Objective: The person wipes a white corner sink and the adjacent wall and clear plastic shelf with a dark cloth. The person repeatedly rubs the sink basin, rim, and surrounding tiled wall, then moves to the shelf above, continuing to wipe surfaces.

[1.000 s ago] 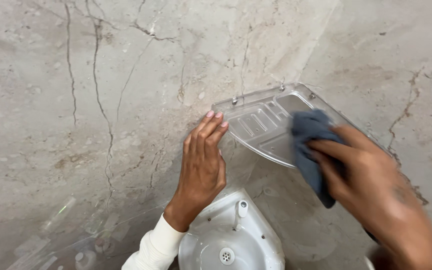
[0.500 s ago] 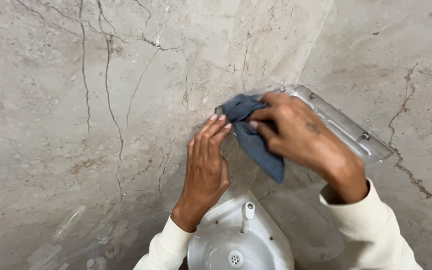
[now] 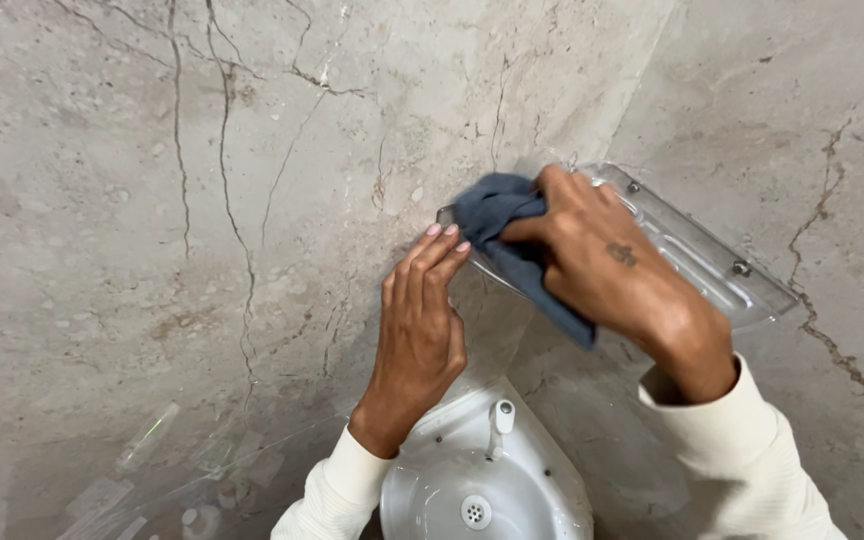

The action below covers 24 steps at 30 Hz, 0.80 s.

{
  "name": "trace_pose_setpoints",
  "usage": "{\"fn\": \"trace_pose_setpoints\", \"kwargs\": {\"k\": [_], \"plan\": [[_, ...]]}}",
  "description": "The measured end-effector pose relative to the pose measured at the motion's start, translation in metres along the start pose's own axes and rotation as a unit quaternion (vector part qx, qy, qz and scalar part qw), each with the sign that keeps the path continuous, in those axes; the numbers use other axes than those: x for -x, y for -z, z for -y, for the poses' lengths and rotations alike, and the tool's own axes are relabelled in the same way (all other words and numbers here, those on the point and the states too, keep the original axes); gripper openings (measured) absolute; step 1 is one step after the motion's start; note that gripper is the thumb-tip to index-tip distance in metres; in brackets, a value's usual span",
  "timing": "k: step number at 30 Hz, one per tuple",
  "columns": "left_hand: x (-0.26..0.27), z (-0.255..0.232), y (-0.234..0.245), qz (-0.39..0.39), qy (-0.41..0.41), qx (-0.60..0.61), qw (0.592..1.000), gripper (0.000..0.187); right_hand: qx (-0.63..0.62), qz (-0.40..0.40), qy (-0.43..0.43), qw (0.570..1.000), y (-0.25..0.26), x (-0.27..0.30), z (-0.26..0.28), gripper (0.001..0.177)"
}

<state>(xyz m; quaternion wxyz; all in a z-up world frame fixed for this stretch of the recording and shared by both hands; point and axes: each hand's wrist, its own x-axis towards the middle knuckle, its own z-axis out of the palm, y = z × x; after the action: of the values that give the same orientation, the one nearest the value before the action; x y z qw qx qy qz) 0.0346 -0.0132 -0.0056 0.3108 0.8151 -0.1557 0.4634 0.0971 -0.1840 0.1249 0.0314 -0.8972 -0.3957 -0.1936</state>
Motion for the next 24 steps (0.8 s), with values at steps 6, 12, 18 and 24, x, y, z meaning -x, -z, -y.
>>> {"fn": "trace_pose_setpoints", "kwargs": {"k": [6, 12, 18, 24], "plan": [[-0.001, -0.002, 0.001, -0.004, 0.002, 0.002, 1.0, 0.067, -0.04, -0.015, 0.043, 0.998, 0.006, 0.001, 0.011, 0.048], [0.0, 0.001, 0.001, 0.003, 0.002, 0.006, 1.0, 0.067, 0.107, -0.037, -0.003, 0.994, -0.005, 0.001, -0.006, 0.048], [0.005, 0.0, -0.001, 0.001, 0.004, 0.005, 1.0, 0.067, 0.025, -0.007, -0.048, 0.999, -0.014, 0.003, -0.018, 0.046], [0.0, 0.0, -0.001, -0.005, 0.001, 0.002, 1.0, 0.066, -0.002, -0.019, 0.012, 1.0, -0.005, 0.0, 0.004, 0.035]]}}
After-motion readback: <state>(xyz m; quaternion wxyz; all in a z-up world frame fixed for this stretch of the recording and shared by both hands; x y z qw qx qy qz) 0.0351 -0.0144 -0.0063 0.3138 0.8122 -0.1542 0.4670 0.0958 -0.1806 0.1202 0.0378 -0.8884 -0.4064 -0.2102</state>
